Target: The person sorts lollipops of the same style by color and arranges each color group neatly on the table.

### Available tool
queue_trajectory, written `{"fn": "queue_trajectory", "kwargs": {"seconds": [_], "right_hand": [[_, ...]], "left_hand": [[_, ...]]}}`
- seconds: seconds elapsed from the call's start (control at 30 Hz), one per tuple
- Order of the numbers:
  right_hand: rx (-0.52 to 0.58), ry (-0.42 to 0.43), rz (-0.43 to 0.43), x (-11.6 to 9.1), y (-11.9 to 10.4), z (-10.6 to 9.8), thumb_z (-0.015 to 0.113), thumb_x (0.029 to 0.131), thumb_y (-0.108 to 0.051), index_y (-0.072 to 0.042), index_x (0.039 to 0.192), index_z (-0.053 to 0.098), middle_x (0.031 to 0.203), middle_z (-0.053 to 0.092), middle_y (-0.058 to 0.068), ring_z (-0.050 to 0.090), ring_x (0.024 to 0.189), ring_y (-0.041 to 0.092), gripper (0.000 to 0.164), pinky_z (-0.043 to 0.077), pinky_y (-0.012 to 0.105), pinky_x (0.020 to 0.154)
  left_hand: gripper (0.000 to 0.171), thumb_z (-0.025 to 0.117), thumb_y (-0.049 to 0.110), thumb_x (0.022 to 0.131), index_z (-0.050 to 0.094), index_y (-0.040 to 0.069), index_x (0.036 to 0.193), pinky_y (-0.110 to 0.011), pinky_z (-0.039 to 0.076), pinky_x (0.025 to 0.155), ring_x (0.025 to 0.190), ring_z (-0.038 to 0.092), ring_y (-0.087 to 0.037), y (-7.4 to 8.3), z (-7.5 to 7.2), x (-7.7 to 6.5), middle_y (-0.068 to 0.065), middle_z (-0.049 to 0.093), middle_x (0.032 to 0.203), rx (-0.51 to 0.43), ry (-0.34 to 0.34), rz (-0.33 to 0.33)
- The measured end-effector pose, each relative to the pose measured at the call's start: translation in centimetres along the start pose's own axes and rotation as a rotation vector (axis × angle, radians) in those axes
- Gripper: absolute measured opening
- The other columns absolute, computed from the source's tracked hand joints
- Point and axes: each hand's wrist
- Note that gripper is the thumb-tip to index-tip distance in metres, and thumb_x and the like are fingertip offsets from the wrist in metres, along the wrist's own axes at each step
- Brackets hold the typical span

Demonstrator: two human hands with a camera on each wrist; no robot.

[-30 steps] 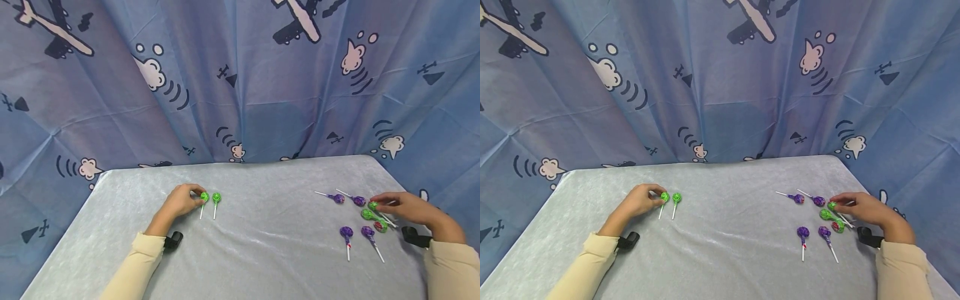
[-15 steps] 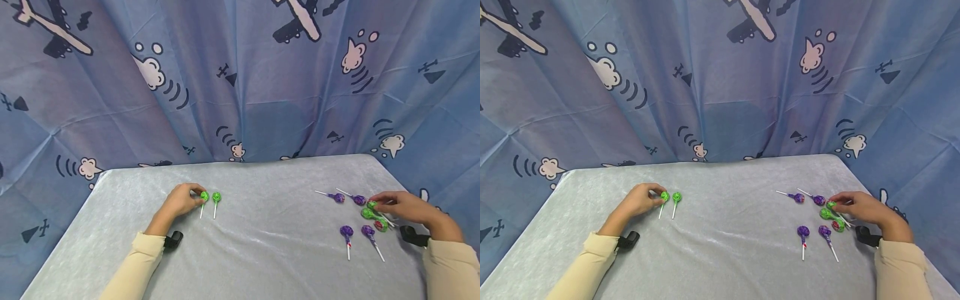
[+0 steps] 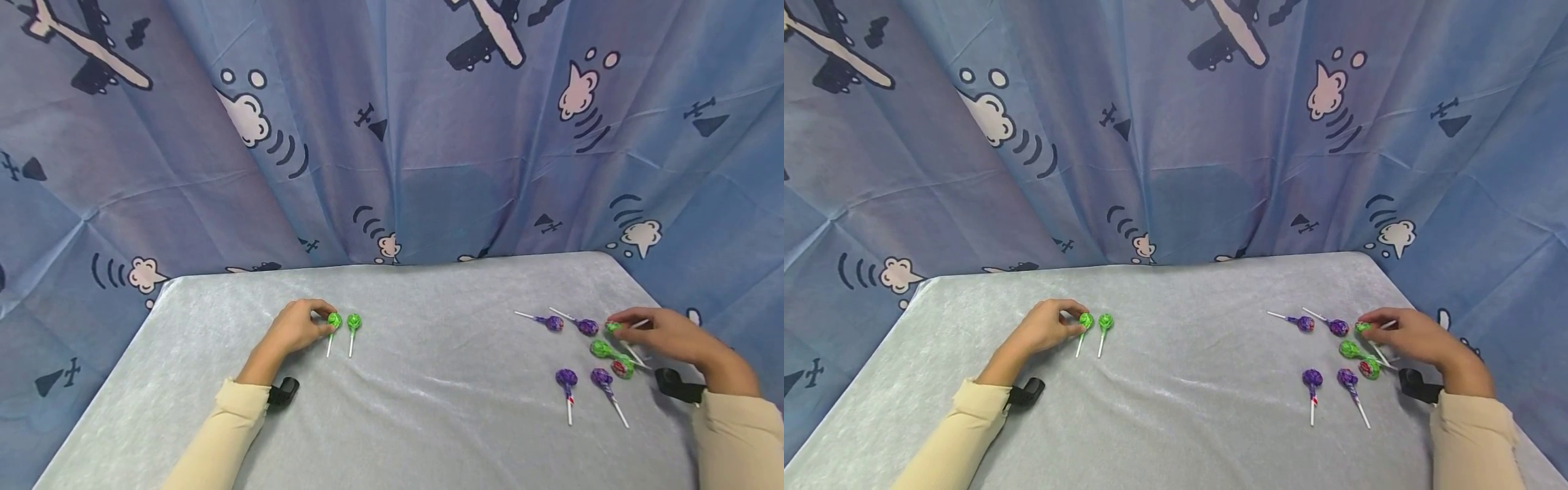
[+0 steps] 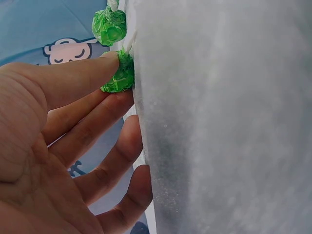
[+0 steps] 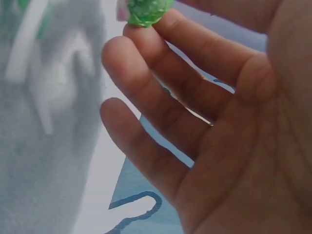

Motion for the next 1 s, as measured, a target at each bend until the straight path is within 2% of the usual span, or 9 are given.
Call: {"fn": "queue_trajectory", "kwargs": {"seconds": [0.33, 0.63, 1.0], "right_hand": [[-0.013, 0.05, 0.014, -0.3, -0.5, -0.7, 0.06, 0.098, -0.036, 0.004, 0.128, 0.061, 0.117, 0.065, 0.026, 0.064, 0.095, 0.027, 0.05, 0.05, 0.033, 0.068], [-0.012, 0.059, 0.005, -0.3, -1.4, -0.6, 0.061, 0.098, -0.037, 0.002, 0.128, 0.062, 0.116, 0.066, 0.024, 0.065, 0.096, 0.027, 0.05, 0.05, 0.033, 0.069], [-0.017, 0.103, -0.035, 0.4, -3.9, -0.2, 0.063, 0.097, -0.039, -0.003, 0.126, 0.065, 0.114, 0.067, 0.019, 0.063, 0.099, 0.03, 0.046, 0.05, 0.033, 0.069]], "left_hand": [[0.028, 0.078, 0.022, 0.085, 0.074, 0.018, 0.113, -0.047, 0.051, 0.09, 0.103, 0.067, -0.024, 0.0, -0.1, 0.0, -0.002, 0.074, 0.11, 0.001, 0.012, 0.002], [0.028, 0.078, 0.022, 0.085, 0.074, 0.018, 0.112, -0.047, 0.051, 0.091, 0.102, 0.067, -0.024, 0.1, 0.0, 0.0, -0.002, 0.074, 0.11, 0.0, 0.011, 0.004], [0.027, 0.079, 0.022, 0.085, 0.074, 0.019, 0.111, -0.047, 0.051, 0.091, 0.103, 0.067, -0.024, -0.2, 0.1, 0.1, -0.001, 0.074, 0.109, 0.0, 0.018, 0.0]]}}
Point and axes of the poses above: each hand's wrist, its own x-axis towards the middle knuckle, its own z-axis out of the palm, y = z × x
